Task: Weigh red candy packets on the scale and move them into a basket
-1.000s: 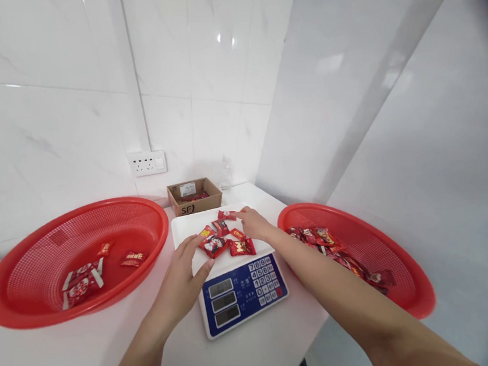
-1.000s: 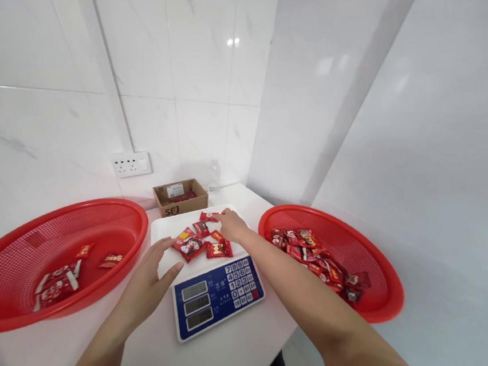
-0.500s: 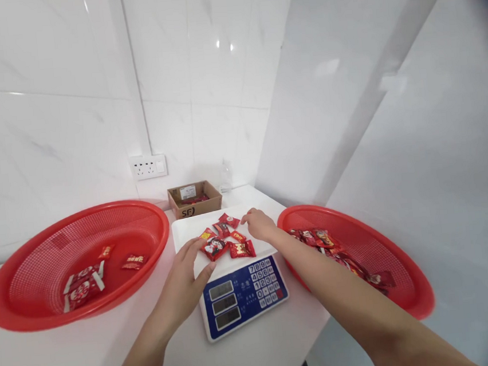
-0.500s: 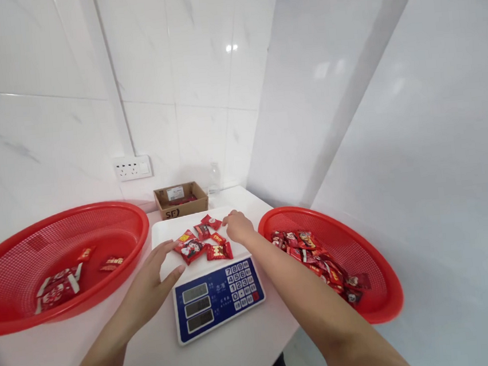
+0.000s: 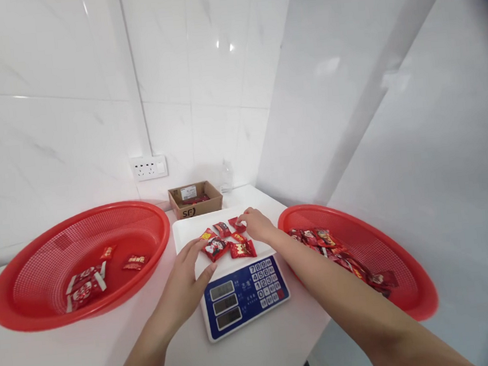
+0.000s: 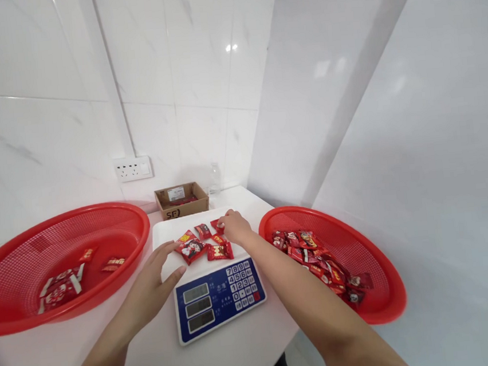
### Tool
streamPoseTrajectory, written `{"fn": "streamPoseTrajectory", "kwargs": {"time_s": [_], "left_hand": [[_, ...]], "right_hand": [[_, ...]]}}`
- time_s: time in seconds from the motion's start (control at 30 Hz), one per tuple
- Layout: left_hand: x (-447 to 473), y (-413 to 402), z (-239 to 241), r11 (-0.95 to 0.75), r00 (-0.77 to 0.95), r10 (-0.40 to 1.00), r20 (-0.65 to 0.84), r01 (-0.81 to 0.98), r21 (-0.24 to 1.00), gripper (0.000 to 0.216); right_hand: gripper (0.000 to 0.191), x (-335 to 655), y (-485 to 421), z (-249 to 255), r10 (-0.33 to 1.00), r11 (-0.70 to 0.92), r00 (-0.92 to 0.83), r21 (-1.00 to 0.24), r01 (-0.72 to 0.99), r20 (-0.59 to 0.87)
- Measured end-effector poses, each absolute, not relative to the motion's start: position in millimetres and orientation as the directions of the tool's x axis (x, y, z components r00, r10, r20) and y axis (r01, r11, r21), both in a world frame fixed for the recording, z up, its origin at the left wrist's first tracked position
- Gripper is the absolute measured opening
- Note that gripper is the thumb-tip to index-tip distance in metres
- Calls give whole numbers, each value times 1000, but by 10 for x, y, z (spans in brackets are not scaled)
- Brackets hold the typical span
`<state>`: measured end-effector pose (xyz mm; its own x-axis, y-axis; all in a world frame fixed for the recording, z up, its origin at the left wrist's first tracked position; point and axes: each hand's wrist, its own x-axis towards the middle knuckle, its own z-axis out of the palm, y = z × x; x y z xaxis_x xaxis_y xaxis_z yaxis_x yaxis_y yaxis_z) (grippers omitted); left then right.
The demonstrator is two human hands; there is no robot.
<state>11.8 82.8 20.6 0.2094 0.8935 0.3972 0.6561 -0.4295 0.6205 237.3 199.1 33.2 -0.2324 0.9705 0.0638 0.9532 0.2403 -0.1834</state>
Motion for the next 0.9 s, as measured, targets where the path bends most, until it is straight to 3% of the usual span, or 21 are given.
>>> {"fn": "streamPoseTrajectory", "kwargs": {"time_s": [0.3, 0.5, 0.63, 0.7, 0.83, 0.9], "left_hand": [[140, 818, 210, -415, 210, 903, 375, 655, 631, 39], [141, 836, 185, -439, 221, 890, 399, 652, 618, 38], [120, 838, 187, -436, 216, 890, 402, 659, 612, 38], [111, 840, 195, -433, 210, 891, 403, 661, 613, 39], [121, 820, 238, -422, 201, 898, 391, 647, 636, 38], [143, 774, 282, -406, 214, 910, 355, 632, 660, 35]], "right_hand": [[32, 2357, 1850, 304, 949, 315, -312, -224, 922, 50], [59, 2121, 1856, 309, 926, 377, -371, -213, 901, 68], [51, 2077, 1856, 318, 926, 376, -369, -250, 892, 76], [47, 2119, 1807, 348, 928, 372, -335, -335, 866, 164], [42, 2283, 1473, 421, 907, 399, -186, -631, 665, 378], [37, 2390, 1188, 425, 927, 354, -87, -769, 532, 366]]}}
